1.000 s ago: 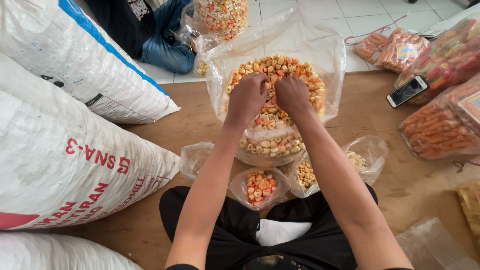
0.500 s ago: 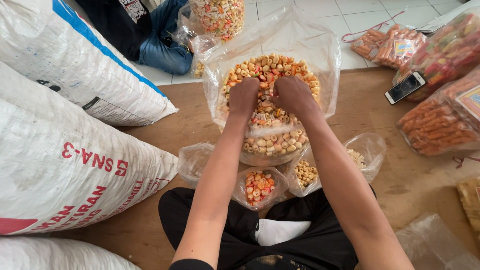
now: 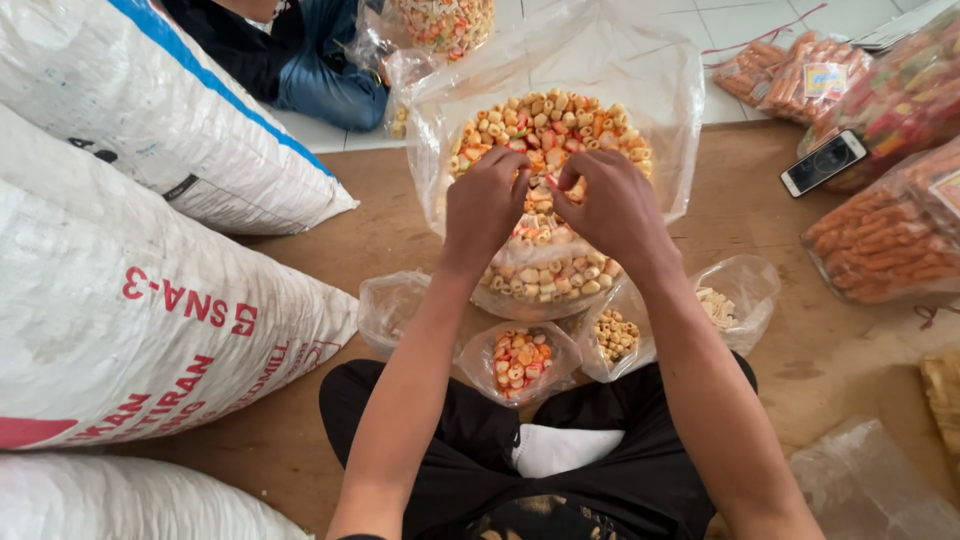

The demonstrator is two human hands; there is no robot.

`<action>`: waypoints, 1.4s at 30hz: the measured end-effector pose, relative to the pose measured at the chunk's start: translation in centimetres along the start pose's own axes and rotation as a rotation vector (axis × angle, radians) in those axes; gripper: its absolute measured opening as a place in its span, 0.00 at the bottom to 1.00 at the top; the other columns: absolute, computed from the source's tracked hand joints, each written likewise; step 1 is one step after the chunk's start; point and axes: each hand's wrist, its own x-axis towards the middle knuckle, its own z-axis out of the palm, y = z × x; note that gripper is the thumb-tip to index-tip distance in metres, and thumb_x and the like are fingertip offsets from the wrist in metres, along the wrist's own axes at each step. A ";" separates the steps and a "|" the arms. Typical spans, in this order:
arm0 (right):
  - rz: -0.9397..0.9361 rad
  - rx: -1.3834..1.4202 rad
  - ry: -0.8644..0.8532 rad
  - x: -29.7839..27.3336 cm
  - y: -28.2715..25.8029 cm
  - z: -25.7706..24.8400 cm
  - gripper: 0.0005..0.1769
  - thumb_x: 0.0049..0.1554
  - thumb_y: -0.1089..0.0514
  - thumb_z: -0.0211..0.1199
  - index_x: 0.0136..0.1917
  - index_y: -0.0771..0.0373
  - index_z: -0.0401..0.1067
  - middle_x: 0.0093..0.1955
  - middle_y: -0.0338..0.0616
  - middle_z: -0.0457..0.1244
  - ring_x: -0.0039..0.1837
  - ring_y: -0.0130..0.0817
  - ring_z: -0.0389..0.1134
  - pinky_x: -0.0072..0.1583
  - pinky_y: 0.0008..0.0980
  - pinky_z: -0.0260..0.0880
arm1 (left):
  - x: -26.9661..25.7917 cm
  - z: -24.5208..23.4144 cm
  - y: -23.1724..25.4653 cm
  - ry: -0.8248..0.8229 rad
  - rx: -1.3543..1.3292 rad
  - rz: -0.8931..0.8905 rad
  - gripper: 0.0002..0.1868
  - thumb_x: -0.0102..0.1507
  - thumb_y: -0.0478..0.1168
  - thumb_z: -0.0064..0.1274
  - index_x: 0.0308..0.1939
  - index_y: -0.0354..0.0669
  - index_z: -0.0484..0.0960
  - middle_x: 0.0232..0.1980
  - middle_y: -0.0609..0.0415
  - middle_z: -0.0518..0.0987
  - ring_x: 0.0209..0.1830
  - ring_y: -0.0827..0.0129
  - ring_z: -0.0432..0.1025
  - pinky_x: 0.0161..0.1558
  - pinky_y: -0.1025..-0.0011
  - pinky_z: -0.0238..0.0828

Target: The person sits on the floor and sorts mixed ring-shaped snacks by hand, separating them into different small plastic bags. The person repeatedly scoops snacks from a large bag and places them into smaller bags, occasionally adjusting the bags.

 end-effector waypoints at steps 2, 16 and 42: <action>-0.061 0.092 0.108 -2.5 -1.0 -0.9 0.12 0.54 0.51 0.72 0.45 0.57 0.73 0.40 0.46 0.64 0.49 0.50 0.68 0.48 0.49 0.71 | -3.1 -2.1 0.8 0.160 -0.212 0.099 0.09 0.69 0.41 0.50 0.48 0.45 0.84 0.48 0.50 0.82 0.36 0.49 0.78 0.34 0.58 0.76; 0.402 0.635 -0.149 -19.7 -1.2 14.0 0.06 0.49 0.58 0.72 0.42 0.55 0.79 0.31 0.40 0.67 0.38 0.29 0.63 0.45 0.29 0.66 | -25.0 6.9 -4.5 0.137 -0.657 -0.434 0.07 0.63 0.37 0.61 0.44 0.41 0.89 0.29 0.46 0.81 0.18 0.68 0.69 0.21 0.73 0.66; 0.645 0.427 -0.155 -20.9 0.3 17.9 0.08 0.56 0.59 0.66 0.49 0.60 0.79 0.26 0.45 0.60 0.32 0.37 0.64 0.39 0.36 0.67 | -28.0 10.9 -6.2 0.057 -0.513 -0.561 0.09 0.61 0.36 0.61 0.45 0.41 0.89 0.42 0.51 0.85 0.23 0.66 0.76 0.27 0.72 0.74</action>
